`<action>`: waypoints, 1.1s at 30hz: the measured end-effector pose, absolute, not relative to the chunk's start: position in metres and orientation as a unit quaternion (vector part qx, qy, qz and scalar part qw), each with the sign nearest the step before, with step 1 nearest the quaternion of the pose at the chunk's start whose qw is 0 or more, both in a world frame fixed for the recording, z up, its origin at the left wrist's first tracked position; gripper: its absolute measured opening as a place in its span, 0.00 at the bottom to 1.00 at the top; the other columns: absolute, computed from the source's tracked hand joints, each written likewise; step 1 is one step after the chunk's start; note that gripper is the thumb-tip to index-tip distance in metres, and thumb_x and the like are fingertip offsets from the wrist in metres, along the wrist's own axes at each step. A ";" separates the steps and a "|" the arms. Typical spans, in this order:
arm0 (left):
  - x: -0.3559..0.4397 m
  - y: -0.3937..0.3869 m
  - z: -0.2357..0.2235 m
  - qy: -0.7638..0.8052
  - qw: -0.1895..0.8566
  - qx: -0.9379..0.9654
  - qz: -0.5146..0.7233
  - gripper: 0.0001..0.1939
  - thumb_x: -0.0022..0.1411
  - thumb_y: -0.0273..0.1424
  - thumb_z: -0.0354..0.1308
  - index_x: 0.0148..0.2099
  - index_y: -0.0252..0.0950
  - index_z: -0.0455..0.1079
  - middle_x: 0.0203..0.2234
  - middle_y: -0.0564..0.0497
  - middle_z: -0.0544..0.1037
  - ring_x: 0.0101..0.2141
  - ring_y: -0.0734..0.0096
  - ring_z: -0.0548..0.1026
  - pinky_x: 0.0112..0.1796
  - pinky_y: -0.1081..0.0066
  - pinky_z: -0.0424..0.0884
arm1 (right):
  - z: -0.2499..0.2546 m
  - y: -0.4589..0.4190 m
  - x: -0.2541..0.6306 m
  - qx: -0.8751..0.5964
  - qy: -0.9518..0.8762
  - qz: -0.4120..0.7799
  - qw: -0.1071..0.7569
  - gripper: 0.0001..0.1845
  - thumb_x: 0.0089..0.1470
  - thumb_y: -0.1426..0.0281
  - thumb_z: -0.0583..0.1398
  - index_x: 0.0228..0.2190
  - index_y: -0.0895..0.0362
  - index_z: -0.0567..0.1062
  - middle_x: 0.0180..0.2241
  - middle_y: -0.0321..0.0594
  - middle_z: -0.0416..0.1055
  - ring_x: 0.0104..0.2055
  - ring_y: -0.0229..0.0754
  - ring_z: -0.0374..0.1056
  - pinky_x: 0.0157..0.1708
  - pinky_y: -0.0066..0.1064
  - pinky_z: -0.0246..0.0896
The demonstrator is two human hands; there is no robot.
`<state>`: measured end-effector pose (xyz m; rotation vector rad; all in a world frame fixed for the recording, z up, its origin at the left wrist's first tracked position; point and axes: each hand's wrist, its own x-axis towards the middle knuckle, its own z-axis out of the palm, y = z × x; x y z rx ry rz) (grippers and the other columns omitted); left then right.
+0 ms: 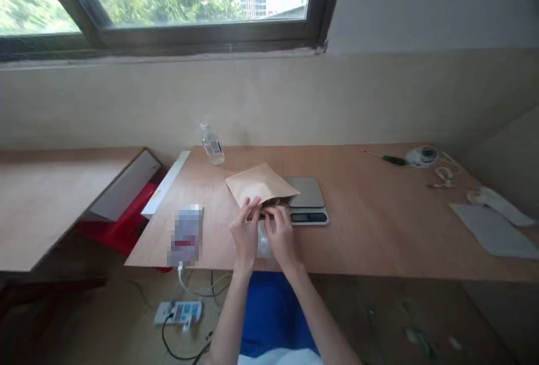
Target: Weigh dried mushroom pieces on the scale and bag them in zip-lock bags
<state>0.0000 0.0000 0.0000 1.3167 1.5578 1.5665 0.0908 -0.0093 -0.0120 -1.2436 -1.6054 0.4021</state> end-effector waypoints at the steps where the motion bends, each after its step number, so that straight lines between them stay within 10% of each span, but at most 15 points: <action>1: 0.002 0.001 -0.004 0.577 0.280 0.490 0.590 0.12 0.58 0.34 0.57 0.44 0.41 0.75 0.44 0.49 0.78 0.53 0.64 0.68 0.48 0.68 0.69 | -0.015 -0.008 0.089 -0.529 -0.657 0.166 0.511 0.09 0.60 0.71 0.50 0.41 0.55 0.68 0.40 0.43 0.66 0.45 0.44 0.64 0.47 0.38 0.62; 33: 0.007 0.013 -0.073 0.550 0.265 0.464 0.642 0.12 0.59 0.34 0.56 0.45 0.40 0.73 0.48 0.47 0.74 0.50 0.66 0.70 0.52 0.63 0.65 | -0.050 0.004 0.085 -0.565 -0.662 0.212 0.444 0.14 0.54 0.75 0.55 0.41 0.53 0.75 0.44 0.46 0.67 0.46 0.48 0.66 0.45 0.38 0.63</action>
